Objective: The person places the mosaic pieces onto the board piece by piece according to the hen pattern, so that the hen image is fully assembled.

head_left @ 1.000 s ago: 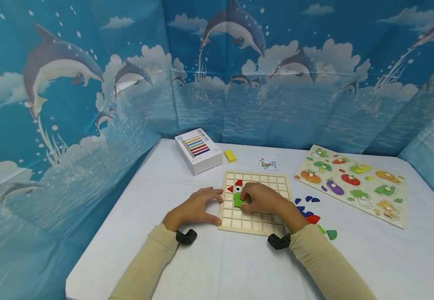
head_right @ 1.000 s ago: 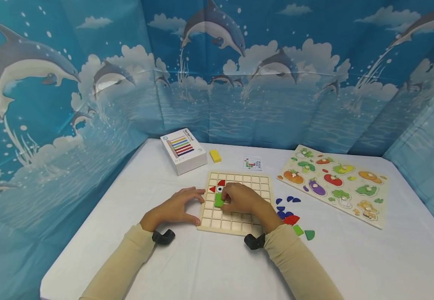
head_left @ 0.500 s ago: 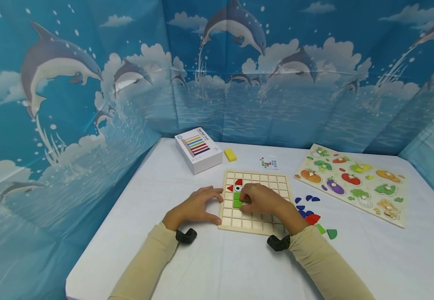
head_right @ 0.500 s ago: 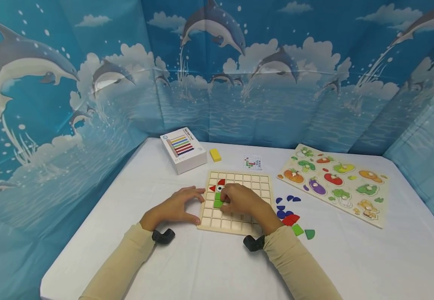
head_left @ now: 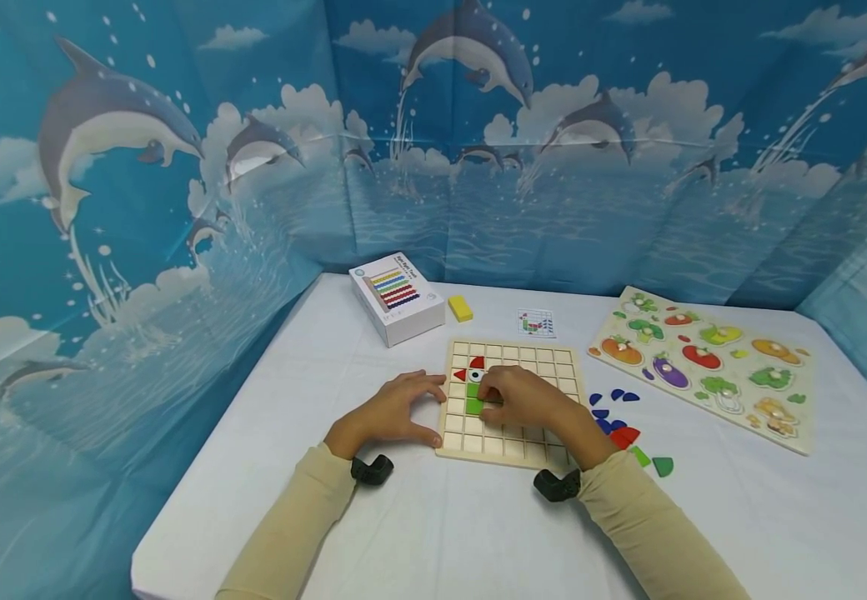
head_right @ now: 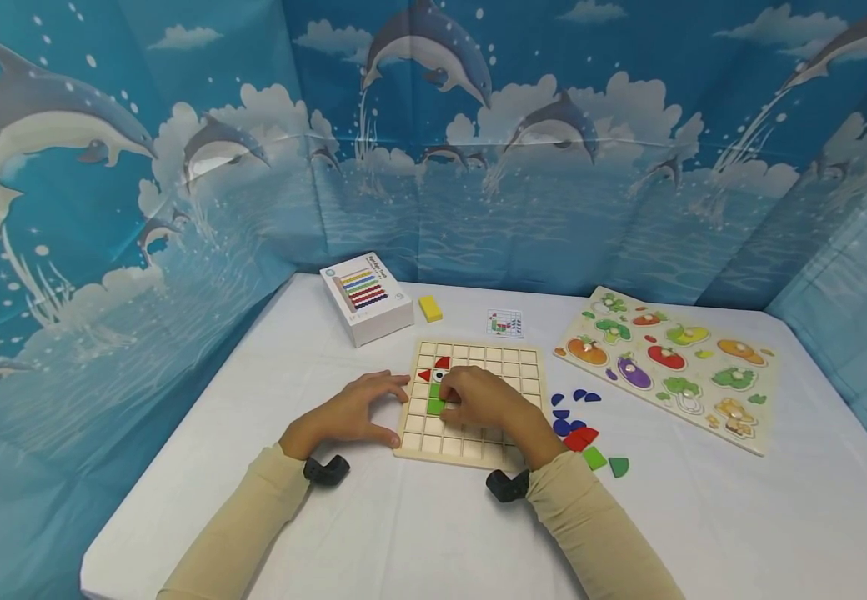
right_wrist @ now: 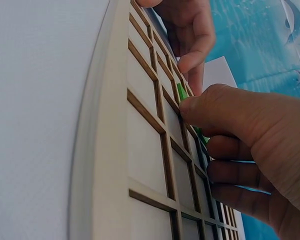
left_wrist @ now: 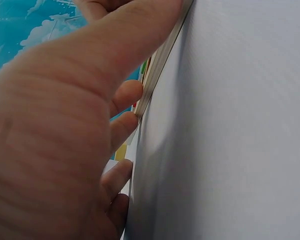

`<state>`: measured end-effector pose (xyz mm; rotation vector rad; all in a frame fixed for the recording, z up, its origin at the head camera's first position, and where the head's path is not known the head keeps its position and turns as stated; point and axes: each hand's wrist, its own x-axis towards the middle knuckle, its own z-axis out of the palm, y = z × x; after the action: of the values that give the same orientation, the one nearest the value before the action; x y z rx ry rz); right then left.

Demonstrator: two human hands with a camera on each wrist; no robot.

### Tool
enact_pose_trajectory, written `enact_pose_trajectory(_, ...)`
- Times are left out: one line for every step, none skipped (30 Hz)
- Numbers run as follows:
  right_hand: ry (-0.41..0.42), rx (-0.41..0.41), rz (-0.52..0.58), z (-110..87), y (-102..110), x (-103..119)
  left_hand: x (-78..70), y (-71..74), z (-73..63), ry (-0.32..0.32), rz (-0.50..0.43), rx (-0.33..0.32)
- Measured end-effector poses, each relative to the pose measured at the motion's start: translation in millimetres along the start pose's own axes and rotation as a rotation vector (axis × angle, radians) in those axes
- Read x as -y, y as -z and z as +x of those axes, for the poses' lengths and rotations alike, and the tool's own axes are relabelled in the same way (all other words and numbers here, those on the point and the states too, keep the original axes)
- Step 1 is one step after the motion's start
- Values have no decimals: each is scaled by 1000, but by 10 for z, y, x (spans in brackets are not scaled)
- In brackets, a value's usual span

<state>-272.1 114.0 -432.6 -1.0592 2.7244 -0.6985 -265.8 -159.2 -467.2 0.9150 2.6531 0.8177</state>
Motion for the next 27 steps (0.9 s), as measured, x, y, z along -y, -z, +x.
enact_pose_trajectory(0,1,1,-2,0,3,-2,-3,1,2,2,2)
enact_pose_trajectory(-4,1,2,-6,1,5,-3,-5,2,3,2,2)
enact_pose_trajectory(-4,1,5,-11,1,4,-3,-8,2,4,2,3)
enact_pose_trajectory(-5,1,11,-17,0,-3,-3,-10,2,4,0,2)
enact_pose_trajectory(-11,2,18,-27,5,-4,-5,-10,1,6,-1,3)
enact_pose_trajectory(-14,2,26,-39,9,-10,-4,-11,0,8,0,4)
enact_pose_trajectory(-15,3,34,-55,16,-18,-5,-10,0,9,3,5)
enact_pose_trajectory(-17,1,42,-78,25,-27,-6,-9,0,9,3,5)
enact_pose_trajectory(-16,-1,47,-105,37,-37,-7,-7,-1,9,3,4)
enact_pose_trajectory(-18,-4,50,-137,52,-49,-9,-4,-1,10,1,4)
enact_pose_trajectory(-20,-5,50,-173,70,-60,-10,-2,0,13,-1,4)
enact_pose_trajectory(-20,-9,47,-216,87,-78,-11,-1,1,14,-6,3)
enact_pose_trajectory(-25,-13,39,-276,109,-103,-22,1,5,13,-12,2)
enact_pose_trajectory(-33,-20,33,-343,132,-132,-30,0,10,13,-18,4)
enact_pose_trajectory(-35,-24,27,-416,156,-166,-38,-2,14,13,-24,5)
enact_pose_trajectory(-42,-26,17,-498,180,-202,-45,-5,17,14,-30,8)
enact_pose_trajectory(-48,-27,15,-585,203,-242,-49,-8,18,16,-36,10)
enact_pose_trajectory(-61,-29,10,-684,226,-280,-52,-13,16,18,-37,12)
enact_pose_trajectory(-75,-29,8,-786,249,-324,-50,-17,13,23,-34,13)
enact_pose_trajectory(-93,-30,7,-890,273,-365,-47,-20,10,27,-34,14)
enact_pose_trajectory(-108,-30,3,-996,296,-405,-45,-22,5,30,-33,12)
enact_pose_trajectory(-132,-31,1,-1105,322,-442,-38,-26,2,31,-31,9)
enact_pose_trajectory(-156,-35,4,-1211,346,-482,-32,-28,-1,34,-27,6)
enact_pose_trajectory(-184,-45,-4,-1320,368,-520,-28,-30,-3,32,-25,2)
enact_pose_trajectory(-207,-53,-8,-1424,391,-558,-27,-30,-3,31,-27,-1)
enact_pose_trajectory(-232,-62,-17,-1529,412,-592,-28,-29,0,27,-30,-4)
enact_pose_trajectory(-255,-68,-21,-1631,432,-627,-29,-31,4,23,-29,-5)
